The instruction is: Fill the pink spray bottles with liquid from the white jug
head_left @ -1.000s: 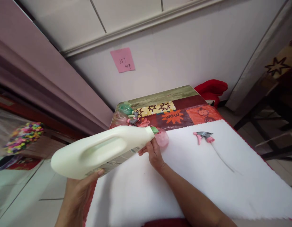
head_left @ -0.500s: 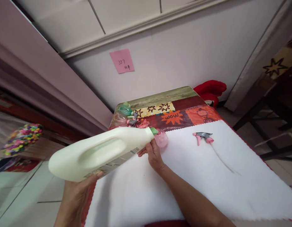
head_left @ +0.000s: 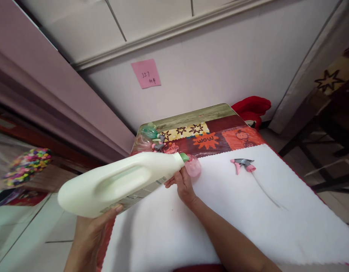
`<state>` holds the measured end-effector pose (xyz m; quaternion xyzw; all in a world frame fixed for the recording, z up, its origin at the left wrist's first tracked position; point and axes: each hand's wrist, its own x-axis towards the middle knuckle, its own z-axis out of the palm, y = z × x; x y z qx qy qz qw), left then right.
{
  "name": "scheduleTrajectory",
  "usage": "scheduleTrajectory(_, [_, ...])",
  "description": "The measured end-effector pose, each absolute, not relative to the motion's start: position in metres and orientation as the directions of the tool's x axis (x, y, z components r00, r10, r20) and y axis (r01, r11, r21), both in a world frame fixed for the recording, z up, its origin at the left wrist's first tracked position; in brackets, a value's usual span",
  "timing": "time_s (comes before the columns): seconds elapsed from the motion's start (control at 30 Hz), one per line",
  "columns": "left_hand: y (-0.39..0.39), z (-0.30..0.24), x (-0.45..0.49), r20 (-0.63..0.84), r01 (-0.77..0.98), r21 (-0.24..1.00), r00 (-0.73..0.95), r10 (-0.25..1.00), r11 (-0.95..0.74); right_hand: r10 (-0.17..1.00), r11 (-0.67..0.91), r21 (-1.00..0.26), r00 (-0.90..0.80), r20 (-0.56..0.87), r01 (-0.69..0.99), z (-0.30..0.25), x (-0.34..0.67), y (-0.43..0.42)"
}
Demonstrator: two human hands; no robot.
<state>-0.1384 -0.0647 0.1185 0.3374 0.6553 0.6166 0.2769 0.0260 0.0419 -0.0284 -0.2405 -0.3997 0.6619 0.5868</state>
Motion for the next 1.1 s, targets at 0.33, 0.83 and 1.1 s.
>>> scheduleTrajectory(0.33, [-0.0637, 0.1182, -0.1373, 0.058, 0.092, 0.996, -0.639, 0.767, 0.002, 0.967, 0.012, -0.815, -0.199, 0.156, -0.579, -0.0297, 0.0261, 0.0422])
scheduleTrajectory(0.83, [-0.0639, 0.1202, -0.1339, 0.055, 0.084, 0.996, -0.606, 0.794, -0.005, 0.968, 0.013, -0.812, -0.196, 0.157, -0.584, -0.0281, 0.027, 0.0413])
scheduleTrajectory(1.1, [-0.0645, 0.1164, -0.1383, 0.064, 0.092, 0.996, -0.617, 0.784, -0.009, 0.971, 0.017, -0.793, -0.181, 0.16, -0.609, -0.0302, 0.0245, 0.042])
